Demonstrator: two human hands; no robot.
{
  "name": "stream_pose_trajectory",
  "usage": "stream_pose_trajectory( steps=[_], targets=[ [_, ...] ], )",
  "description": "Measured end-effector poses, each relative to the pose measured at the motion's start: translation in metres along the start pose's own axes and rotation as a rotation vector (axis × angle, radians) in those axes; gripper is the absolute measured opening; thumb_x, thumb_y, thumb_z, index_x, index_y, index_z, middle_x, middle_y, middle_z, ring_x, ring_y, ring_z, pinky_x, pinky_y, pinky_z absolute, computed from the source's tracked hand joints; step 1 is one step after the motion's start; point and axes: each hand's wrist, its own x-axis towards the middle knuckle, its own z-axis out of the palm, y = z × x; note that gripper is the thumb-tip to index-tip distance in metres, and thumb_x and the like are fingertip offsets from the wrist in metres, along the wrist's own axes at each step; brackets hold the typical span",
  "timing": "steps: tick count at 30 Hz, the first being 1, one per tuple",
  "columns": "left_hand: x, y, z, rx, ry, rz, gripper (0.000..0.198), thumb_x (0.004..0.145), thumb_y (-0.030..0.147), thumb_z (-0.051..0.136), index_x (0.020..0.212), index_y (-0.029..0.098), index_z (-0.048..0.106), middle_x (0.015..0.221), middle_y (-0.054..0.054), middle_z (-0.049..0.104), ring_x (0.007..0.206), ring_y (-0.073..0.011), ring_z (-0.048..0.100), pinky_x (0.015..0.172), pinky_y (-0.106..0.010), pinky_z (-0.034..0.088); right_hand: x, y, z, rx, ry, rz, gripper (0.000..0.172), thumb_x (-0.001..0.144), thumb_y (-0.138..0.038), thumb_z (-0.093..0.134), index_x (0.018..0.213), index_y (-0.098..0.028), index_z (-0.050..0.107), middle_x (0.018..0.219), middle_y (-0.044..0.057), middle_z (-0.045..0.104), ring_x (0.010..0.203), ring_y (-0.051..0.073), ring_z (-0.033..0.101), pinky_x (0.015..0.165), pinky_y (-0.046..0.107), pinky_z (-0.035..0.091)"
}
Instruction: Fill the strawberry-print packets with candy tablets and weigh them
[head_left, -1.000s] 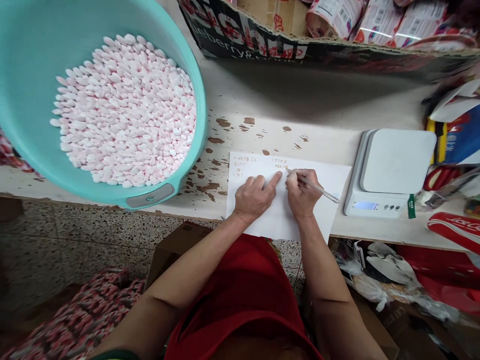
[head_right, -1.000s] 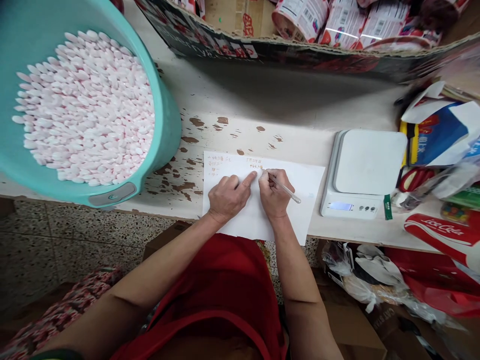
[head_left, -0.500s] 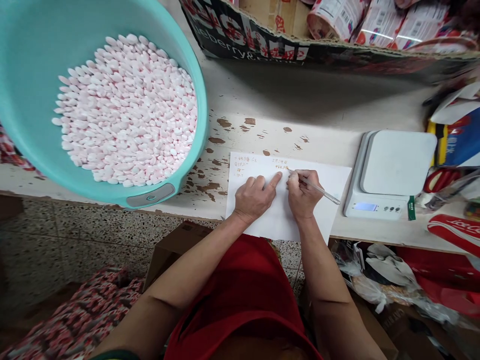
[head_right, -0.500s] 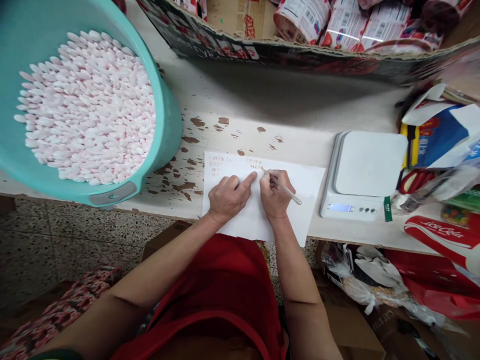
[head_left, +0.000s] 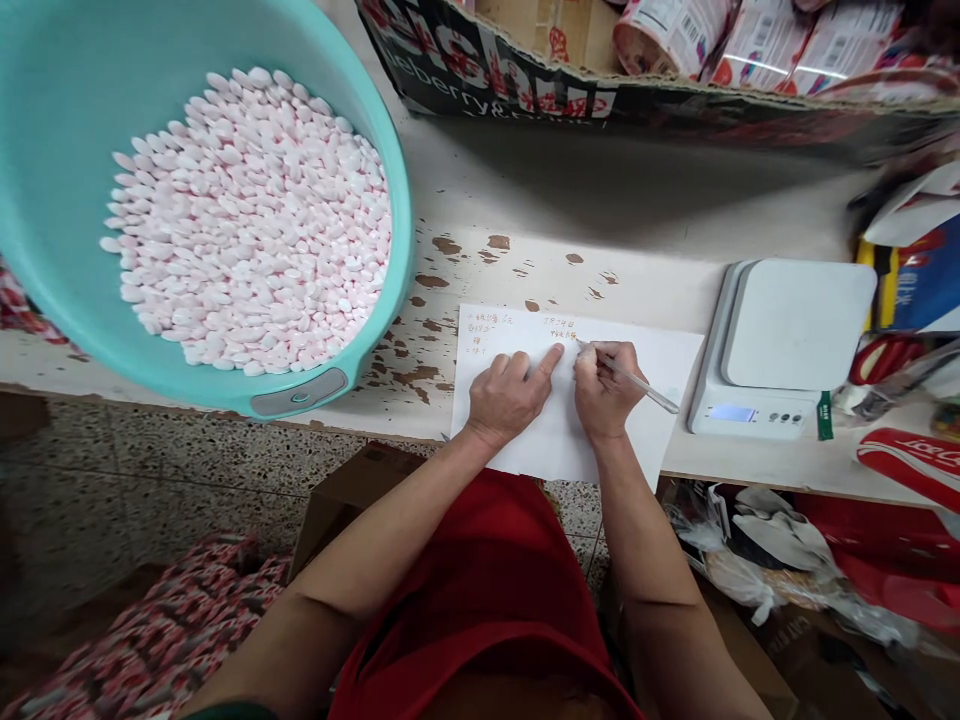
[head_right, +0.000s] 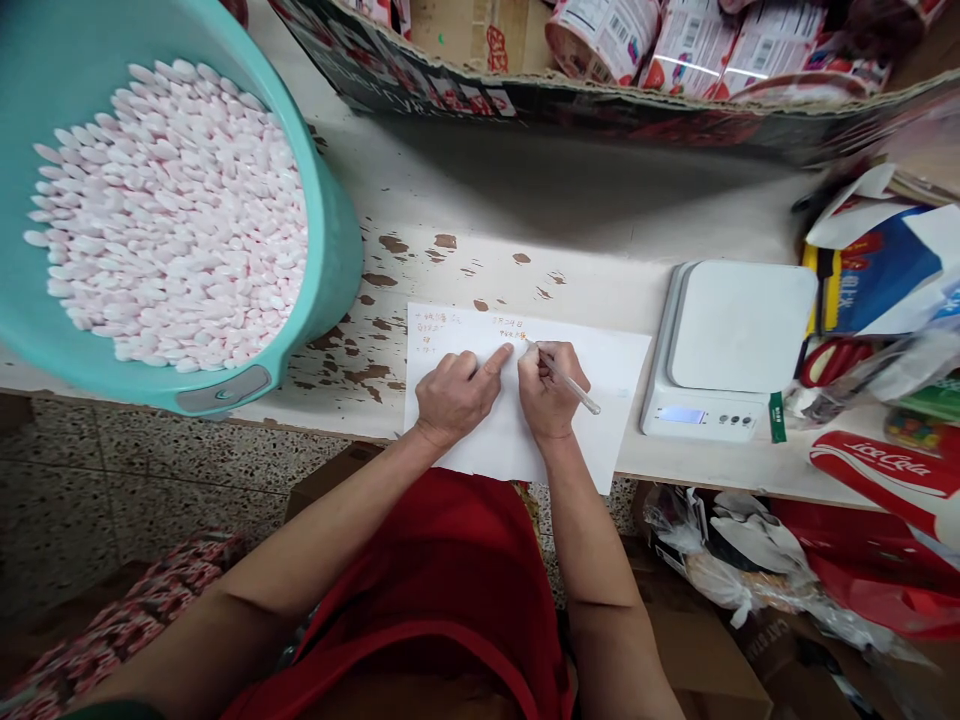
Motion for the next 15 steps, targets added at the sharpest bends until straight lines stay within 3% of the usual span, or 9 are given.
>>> stream_pose_trajectory(
  steps=[6, 12, 15],
  targets=[
    [0.002, 0.007, -0.005, 0.073, -0.033, 0.094, 0.045, 0.099, 0.02, 0.044, 0.139, 0.037, 0.056, 0.069, -0.002, 0.051, 0.064, -0.0128, 0.047, 0.053, -0.028, 0.029, 0.001, -0.006, 0.0, 0.32, 0.068, 0.094, 0.013, 0.093, -0.034, 0.057, 0.096, -0.021, 0.053, 0.076, -0.004, 0.062, 0.06, 0.01, 0.067, 0.056, 0.025, 0.059],
    [0.009, 0.019, -0.011, 0.135, -0.039, 0.148, 0.052, 0.098, 0.013, 0.043, 0.145, 0.034, 0.05, 0.074, -0.003, 0.056, 0.066, -0.0135, 0.05, 0.055, -0.028, 0.031, 0.005, -0.011, -0.003, 0.287, 0.105, 0.114, 0.014, 0.092, -0.034, 0.057, 0.095, -0.021, 0.052, 0.079, -0.002, 0.062, 0.07, 0.011, 0.07, 0.066, 0.028, 0.062],
    [0.01, 0.018, -0.009, 0.089, -0.098, 0.134, 0.053, 0.099, 0.014, 0.042, 0.148, 0.033, 0.045, 0.075, -0.004, 0.056, 0.067, -0.0133, 0.049, 0.056, -0.028, 0.033, 0.007, -0.007, -0.009, 0.225, 0.016, 0.088, 0.013, 0.091, -0.032, 0.058, 0.098, -0.022, 0.056, 0.081, -0.002, 0.064, 0.069, 0.011, 0.069, 0.066, 0.027, 0.061]
  ],
)
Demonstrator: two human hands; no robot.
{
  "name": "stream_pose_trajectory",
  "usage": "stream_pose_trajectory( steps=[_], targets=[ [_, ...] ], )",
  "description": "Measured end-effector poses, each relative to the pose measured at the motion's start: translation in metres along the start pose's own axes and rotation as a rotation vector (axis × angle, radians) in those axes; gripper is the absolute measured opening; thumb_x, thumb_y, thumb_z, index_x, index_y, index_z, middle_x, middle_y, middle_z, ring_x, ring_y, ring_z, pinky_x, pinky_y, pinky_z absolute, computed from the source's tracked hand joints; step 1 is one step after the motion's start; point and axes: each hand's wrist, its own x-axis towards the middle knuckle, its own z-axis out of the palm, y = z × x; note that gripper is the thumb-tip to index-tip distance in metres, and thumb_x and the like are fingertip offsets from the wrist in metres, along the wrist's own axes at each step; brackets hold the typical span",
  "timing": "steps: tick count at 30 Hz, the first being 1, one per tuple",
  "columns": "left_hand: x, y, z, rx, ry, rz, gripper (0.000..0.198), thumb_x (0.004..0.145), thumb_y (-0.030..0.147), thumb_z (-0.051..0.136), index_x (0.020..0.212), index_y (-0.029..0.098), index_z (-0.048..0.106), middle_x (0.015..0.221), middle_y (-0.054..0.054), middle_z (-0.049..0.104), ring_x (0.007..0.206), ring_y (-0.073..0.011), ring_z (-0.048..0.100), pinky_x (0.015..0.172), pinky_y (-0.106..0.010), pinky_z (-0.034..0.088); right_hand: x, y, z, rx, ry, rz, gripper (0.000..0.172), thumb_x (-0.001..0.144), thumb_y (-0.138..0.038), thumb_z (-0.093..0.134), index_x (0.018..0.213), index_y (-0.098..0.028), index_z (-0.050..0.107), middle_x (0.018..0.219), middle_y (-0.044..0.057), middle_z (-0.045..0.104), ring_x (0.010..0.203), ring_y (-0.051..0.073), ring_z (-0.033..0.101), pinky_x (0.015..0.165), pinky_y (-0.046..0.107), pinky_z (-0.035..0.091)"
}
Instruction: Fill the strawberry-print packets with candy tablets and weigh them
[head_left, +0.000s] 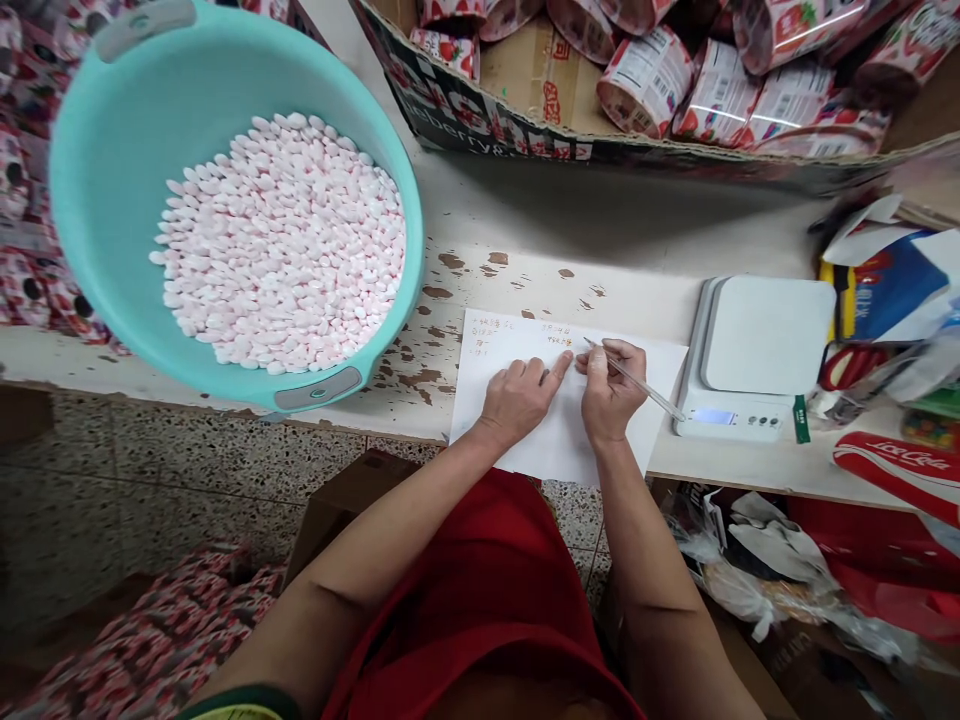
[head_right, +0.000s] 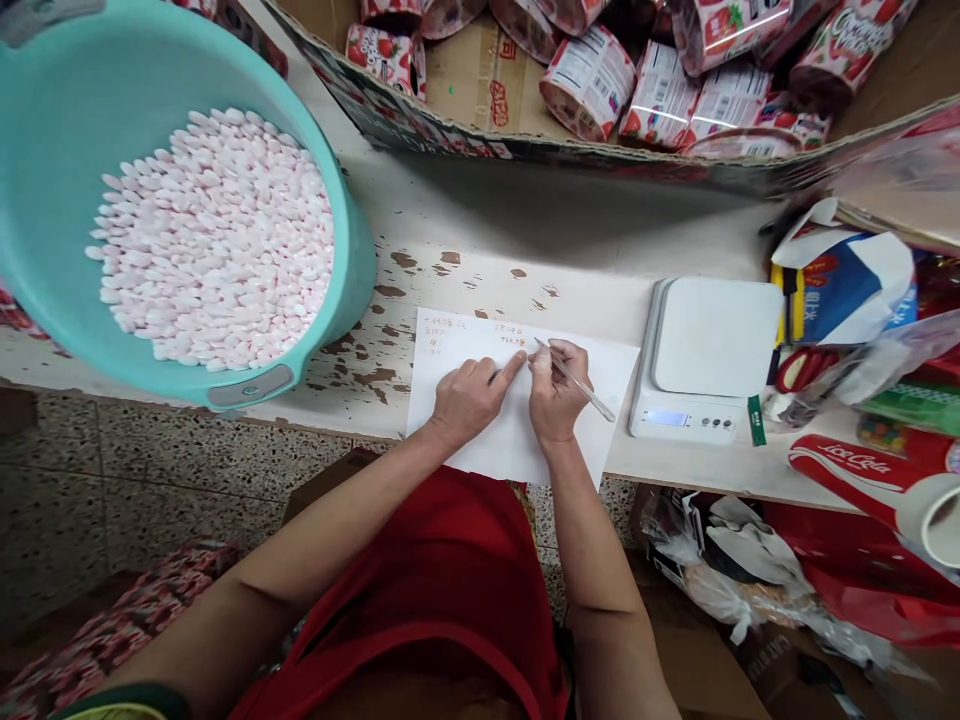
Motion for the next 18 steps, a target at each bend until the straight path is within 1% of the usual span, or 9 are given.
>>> stream_pose_trajectory(
  steps=[2, 4, 7, 9, 12, 18],
  targets=[
    [0.0, -0.001, 0.002, -0.012, -0.004, -0.008, 0.052, 0.099, 0.015, 0.041, 0.148, 0.034, 0.047, 0.075, -0.004, 0.056, 0.067, -0.0135, 0.049, 0.056, -0.028, 0.033, 0.003, 0.003, -0.004, -0.076, -0.074, -0.036, 0.012, 0.09, -0.031, 0.06, 0.098, -0.021, 0.058, 0.083, -0.001, 0.066, 0.069, 0.011, 0.068, 0.066, 0.028, 0.06],
    [0.0, -0.002, 0.004, -0.005, 0.014, -0.01, 0.051, 0.099, 0.015, 0.04, 0.145, 0.035, 0.049, 0.073, -0.003, 0.056, 0.066, -0.0137, 0.048, 0.055, -0.028, 0.031, 0.007, 0.006, -0.008, -0.154, -0.102, -0.078, 0.011, 0.088, -0.029, 0.061, 0.096, -0.021, 0.06, 0.082, 0.0, 0.068, 0.065, 0.011, 0.066, 0.063, 0.027, 0.058],
    [0.0, -0.002, 0.005, -0.007, 0.035, -0.017, 0.05, 0.099, 0.015, 0.041, 0.143, 0.036, 0.052, 0.072, -0.003, 0.056, 0.065, -0.0139, 0.048, 0.054, -0.029, 0.029, 0.011, 0.008, -0.009, -0.221, -0.081, -0.109, 0.009, 0.087, -0.029, 0.062, 0.088, -0.021, 0.059, 0.07, -0.003, 0.065, 0.055, 0.01, 0.062, 0.054, 0.025, 0.054],
    [0.0, -0.002, 0.005, -0.034, 0.029, -0.021, 0.049, 0.099, 0.016, 0.041, 0.142, 0.035, 0.053, 0.072, -0.003, 0.056, 0.065, -0.0139, 0.048, 0.054, -0.03, 0.029, 0.011, 0.009, -0.009, -0.231, -0.068, -0.108, 0.012, 0.087, -0.031, 0.062, 0.081, -0.021, 0.057, 0.064, -0.004, 0.062, 0.051, 0.01, 0.059, 0.051, 0.024, 0.052],
    [-0.001, -0.002, 0.007, -0.078, 0.028, -0.023, 0.047, 0.099, 0.017, 0.041, 0.141, 0.034, 0.054, 0.073, -0.004, 0.057, 0.065, -0.0138, 0.047, 0.055, -0.03, 0.029, 0.011, 0.008, -0.008, -0.222, -0.063, -0.117, 0.015, 0.087, -0.033, 0.062, 0.079, -0.021, 0.058, 0.065, -0.004, 0.063, 0.051, 0.01, 0.06, 0.051, 0.025, 0.051],
    [-0.005, -0.002, 0.016, -0.002, 0.16, -0.017, 0.046, 0.099, 0.017, 0.042, 0.14, 0.034, 0.056, 0.07, -0.003, 0.056, 0.064, -0.0144, 0.047, 0.055, -0.032, 0.027, 0.011, 0.008, -0.008, -0.253, -0.07, -0.168, 0.015, 0.087, -0.033, 0.061, 0.079, -0.021, 0.059, 0.066, -0.003, 0.065, 0.051, 0.01, 0.06, 0.052, 0.025, 0.052]
  ],
)
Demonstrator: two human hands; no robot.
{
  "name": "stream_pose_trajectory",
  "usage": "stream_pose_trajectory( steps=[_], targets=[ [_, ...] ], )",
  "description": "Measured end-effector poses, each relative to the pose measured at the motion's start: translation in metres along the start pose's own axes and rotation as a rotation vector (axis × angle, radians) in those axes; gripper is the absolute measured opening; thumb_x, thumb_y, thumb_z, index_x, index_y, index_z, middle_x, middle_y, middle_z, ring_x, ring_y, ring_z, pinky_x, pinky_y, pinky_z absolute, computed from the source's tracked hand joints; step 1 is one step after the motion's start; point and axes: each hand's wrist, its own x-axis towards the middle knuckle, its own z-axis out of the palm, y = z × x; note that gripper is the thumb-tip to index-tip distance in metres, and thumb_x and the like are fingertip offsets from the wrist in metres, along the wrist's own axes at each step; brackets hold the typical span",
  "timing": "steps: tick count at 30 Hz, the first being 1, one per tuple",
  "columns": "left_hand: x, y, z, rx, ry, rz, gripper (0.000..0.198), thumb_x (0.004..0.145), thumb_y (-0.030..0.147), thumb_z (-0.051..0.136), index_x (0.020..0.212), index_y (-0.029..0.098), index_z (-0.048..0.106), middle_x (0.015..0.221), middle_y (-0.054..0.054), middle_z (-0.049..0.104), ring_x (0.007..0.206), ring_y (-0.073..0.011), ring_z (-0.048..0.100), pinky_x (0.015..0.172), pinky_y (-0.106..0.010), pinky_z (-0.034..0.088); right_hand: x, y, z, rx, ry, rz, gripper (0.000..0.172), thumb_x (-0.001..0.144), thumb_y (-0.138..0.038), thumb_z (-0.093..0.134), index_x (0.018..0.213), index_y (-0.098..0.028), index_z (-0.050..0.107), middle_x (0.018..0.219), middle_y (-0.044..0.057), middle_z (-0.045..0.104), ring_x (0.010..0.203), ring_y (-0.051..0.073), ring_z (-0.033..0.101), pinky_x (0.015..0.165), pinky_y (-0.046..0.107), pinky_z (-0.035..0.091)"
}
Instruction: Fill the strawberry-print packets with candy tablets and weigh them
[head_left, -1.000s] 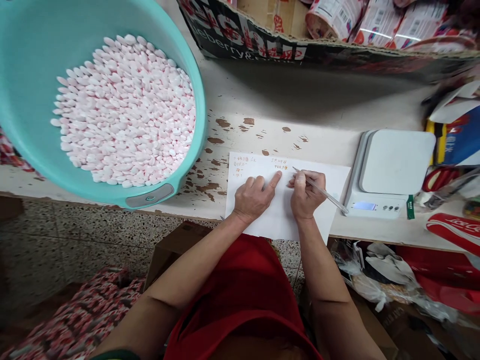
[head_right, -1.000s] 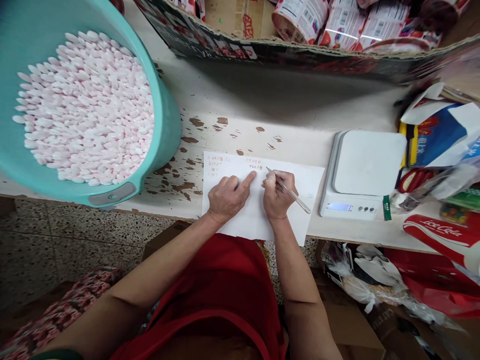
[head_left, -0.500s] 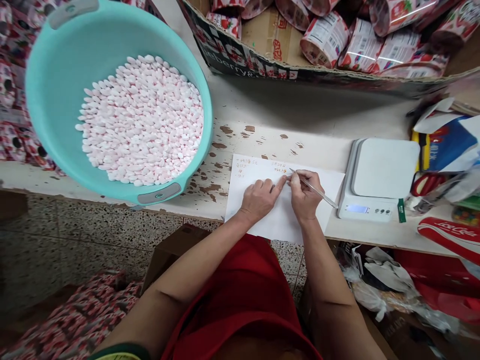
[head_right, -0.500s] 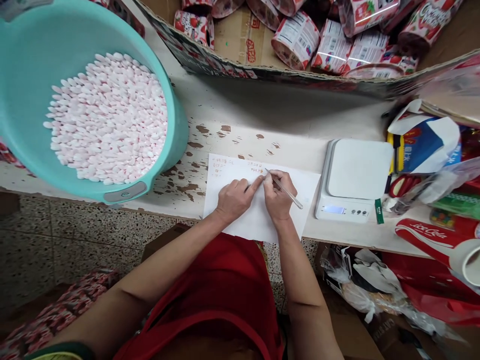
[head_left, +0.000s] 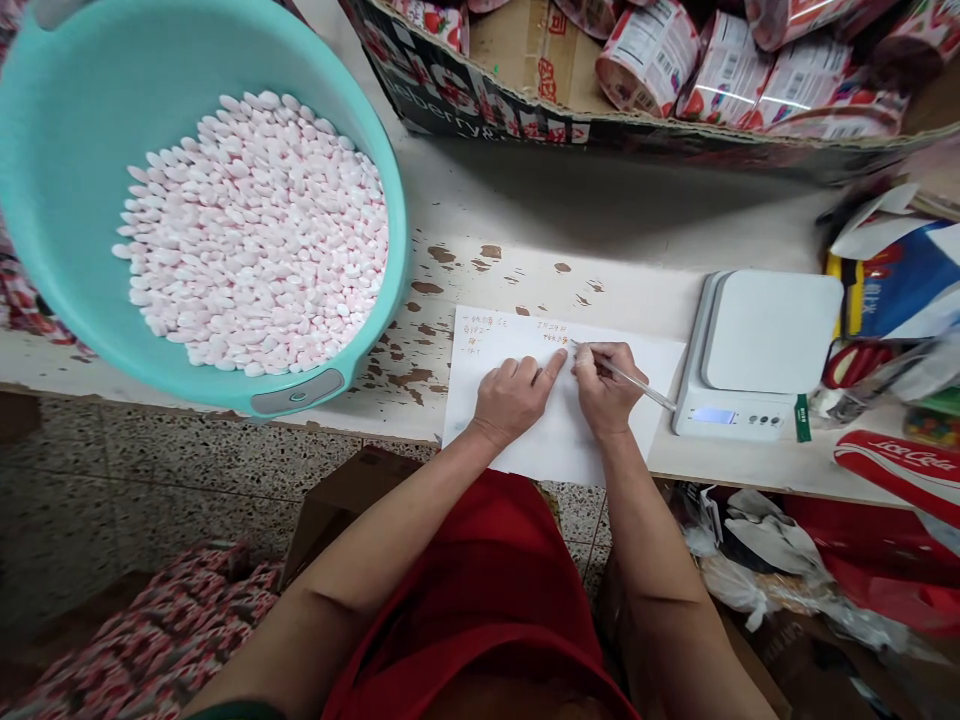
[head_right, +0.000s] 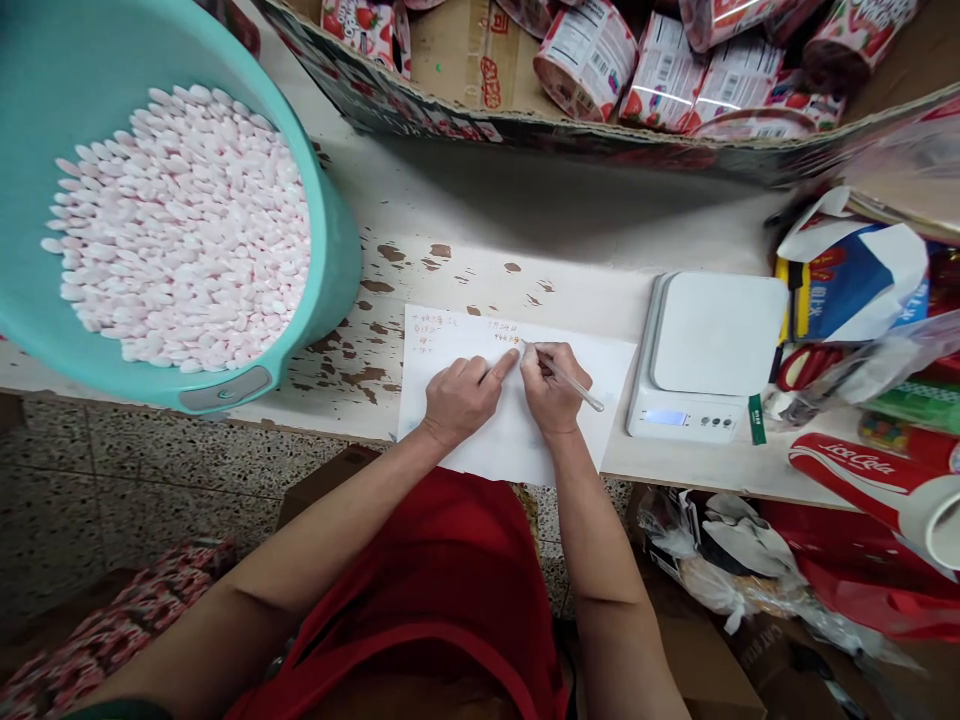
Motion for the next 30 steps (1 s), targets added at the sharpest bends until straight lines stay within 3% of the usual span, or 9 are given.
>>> stream_pose_trajectory(
  steps=[7, 17, 30],
  targets=[
    [0.0021, 0.0008, -0.0035, -0.064, -0.115, -0.045, 0.045, 0.099, 0.02, 0.042, 0.139, 0.033, 0.057, 0.072, -0.003, 0.056, 0.066, -0.0135, 0.047, 0.056, -0.03, 0.03, 0.0008, -0.0007, 0.001, -0.048, -0.014, -0.012, 0.014, 0.088, -0.032, 0.059, 0.081, -0.02, 0.06, 0.068, -0.003, 0.066, 0.054, 0.009, 0.06, 0.053, 0.024, 0.05],
    [0.0036, 0.0007, -0.0075, -0.074, -0.14, -0.056, 0.045, 0.1, 0.02, 0.041, 0.139, 0.034, 0.057, 0.073, -0.004, 0.058, 0.066, -0.0141, 0.049, 0.056, -0.029, 0.031, -0.0002, 0.0016, 0.0, -0.08, -0.006, -0.068, 0.009, 0.085, -0.024, 0.06, 0.077, -0.021, 0.059, 0.066, -0.004, 0.063, 0.052, 0.008, 0.055, 0.052, 0.024, 0.047],
    [0.0026, 0.0003, -0.0052, -0.046, -0.099, -0.036, 0.047, 0.098, 0.018, 0.043, 0.14, 0.036, 0.055, 0.072, -0.003, 0.056, 0.065, -0.0138, 0.048, 0.055, -0.03, 0.029, 0.0006, -0.0001, -0.0011, -0.024, -0.028, 0.023, 0.012, 0.086, -0.028, 0.059, 0.077, -0.021, 0.057, 0.065, -0.004, 0.061, 0.051, 0.008, 0.054, 0.051, 0.025, 0.047]
  ],
)
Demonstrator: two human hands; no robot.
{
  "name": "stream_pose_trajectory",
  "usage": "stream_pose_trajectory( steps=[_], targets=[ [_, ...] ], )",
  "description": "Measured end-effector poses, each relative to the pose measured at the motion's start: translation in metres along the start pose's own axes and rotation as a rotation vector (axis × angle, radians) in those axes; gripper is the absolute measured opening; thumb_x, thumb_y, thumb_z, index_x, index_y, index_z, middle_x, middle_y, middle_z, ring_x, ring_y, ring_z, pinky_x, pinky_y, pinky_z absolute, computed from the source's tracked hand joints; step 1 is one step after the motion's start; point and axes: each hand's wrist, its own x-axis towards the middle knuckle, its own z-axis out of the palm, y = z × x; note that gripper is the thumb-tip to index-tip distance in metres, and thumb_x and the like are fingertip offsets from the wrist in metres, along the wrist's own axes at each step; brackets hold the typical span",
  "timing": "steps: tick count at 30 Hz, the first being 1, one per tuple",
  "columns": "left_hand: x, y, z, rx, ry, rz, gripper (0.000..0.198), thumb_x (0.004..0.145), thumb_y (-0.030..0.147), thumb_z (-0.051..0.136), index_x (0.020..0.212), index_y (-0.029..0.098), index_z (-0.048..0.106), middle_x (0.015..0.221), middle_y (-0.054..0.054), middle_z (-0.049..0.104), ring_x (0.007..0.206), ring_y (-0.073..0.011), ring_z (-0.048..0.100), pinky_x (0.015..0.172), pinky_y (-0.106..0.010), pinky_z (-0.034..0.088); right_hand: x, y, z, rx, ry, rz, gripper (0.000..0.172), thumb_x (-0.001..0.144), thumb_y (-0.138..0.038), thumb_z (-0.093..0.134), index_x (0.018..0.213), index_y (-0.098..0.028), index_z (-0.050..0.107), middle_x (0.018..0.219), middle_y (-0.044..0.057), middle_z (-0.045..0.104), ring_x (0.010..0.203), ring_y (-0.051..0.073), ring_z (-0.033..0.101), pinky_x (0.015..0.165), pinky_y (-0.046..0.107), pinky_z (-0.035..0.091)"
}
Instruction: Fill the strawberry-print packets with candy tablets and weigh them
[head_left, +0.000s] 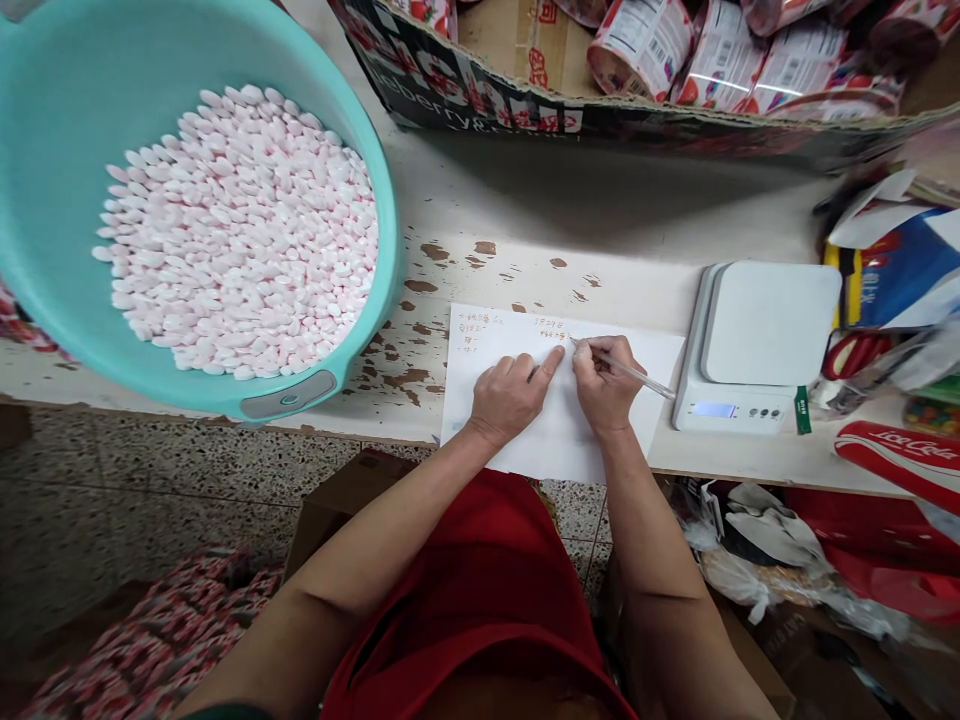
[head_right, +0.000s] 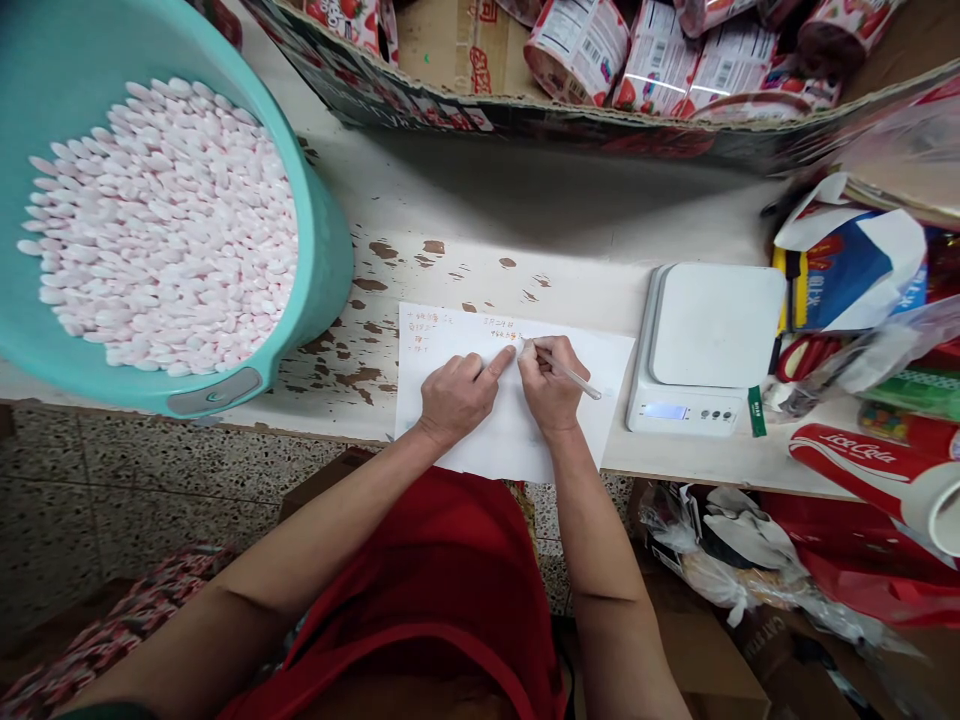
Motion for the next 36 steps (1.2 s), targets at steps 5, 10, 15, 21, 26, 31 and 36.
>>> stream_pose_trajectory(
  steps=[5, 10, 15, 21, 26, 31, 36],
  targets=[
    [0.0003, 0.0001, -0.0012, -0.032, -0.031, -0.013, 0.047, 0.098, 0.018, 0.043, 0.14, 0.036, 0.056, 0.074, -0.003, 0.058, 0.065, -0.014, 0.048, 0.056, -0.03, 0.03, -0.0005, 0.0002, 0.0015, 0.019, 0.033, 0.025, 0.01, 0.086, -0.027, 0.059, 0.079, -0.022, 0.056, 0.065, -0.004, 0.062, 0.053, 0.009, 0.056, 0.052, 0.026, 0.049],
    [-0.0001, -0.0003, -0.0013, -0.01, -0.022, -0.004, 0.047, 0.099, 0.018, 0.043, 0.14, 0.036, 0.056, 0.072, -0.003, 0.058, 0.065, -0.0144, 0.048, 0.056, -0.031, 0.029, -0.0002, -0.0002, 0.001, 0.006, 0.028, 0.007, 0.011, 0.086, -0.028, 0.059, 0.077, -0.022, 0.055, 0.064, -0.004, 0.061, 0.051, 0.009, 0.055, 0.051, 0.026, 0.047],
    [0.0002, -0.0007, 0.0001, 0.01, 0.022, 0.013, 0.047, 0.098, 0.017, 0.043, 0.139, 0.036, 0.057, 0.069, -0.003, 0.056, 0.063, -0.0142, 0.047, 0.055, -0.031, 0.027, -0.0005, 0.0005, -0.0002, 0.011, 0.013, 0.018, 0.012, 0.086, -0.028, 0.059, 0.077, -0.022, 0.056, 0.064, -0.004, 0.061, 0.051, 0.009, 0.055, 0.051, 0.026, 0.048],
    [0.0007, -0.0003, -0.0007, 0.011, 0.04, 0.015, 0.046, 0.098, 0.016, 0.043, 0.137, 0.036, 0.059, 0.068, -0.002, 0.056, 0.062, -0.0136, 0.046, 0.054, -0.031, 0.026, -0.0008, -0.0009, 0.0006, 0.016, 0.076, 0.024, 0.012, 0.086, -0.028, 0.06, 0.077, -0.021, 0.056, 0.063, -0.004, 0.06, 0.049, 0.008, 0.053, 0.049, 0.025, 0.045],
    [0.0006, -0.0007, 0.0005, -0.035, -0.022, -0.019, 0.047, 0.097, 0.017, 0.044, 0.139, 0.035, 0.057, 0.071, -0.002, 0.056, 0.063, -0.0127, 0.046, 0.054, -0.029, 0.028, 0.0003, -0.0035, 0.0001, -0.007, 0.094, -0.023, 0.009, 0.084, -0.023, 0.059, 0.075, -0.021, 0.056, 0.065, -0.004, 0.061, 0.048, 0.007, 0.05, 0.047, 0.024, 0.043],
    [0.0008, -0.0007, -0.0003, -0.044, -0.026, -0.022, 0.046, 0.097, 0.018, 0.044, 0.138, 0.035, 0.057, 0.07, -0.002, 0.056, 0.062, -0.0129, 0.046, 0.054, -0.029, 0.029, 0.0009, -0.0036, -0.001, -0.033, 0.071, -0.009, 0.01, 0.084, -0.024, 0.057, 0.075, -0.021, 0.054, 0.064, -0.004, 0.06, 0.049, 0.008, 0.05, 0.048, 0.024, 0.043],
    [0.0011, -0.0007, -0.001, -0.053, -0.027, -0.016, 0.047, 0.097, 0.018, 0.044, 0.139, 0.035, 0.057, 0.071, -0.003, 0.057, 0.063, -0.0134, 0.045, 0.055, -0.028, 0.029, 0.001, -0.0032, -0.0019, -0.031, 0.062, -0.017, 0.01, 0.082, -0.023, 0.058, 0.073, -0.021, 0.055, 0.062, -0.005, 0.059, 0.048, 0.007, 0.05, 0.048, 0.024, 0.042]
  ],
)
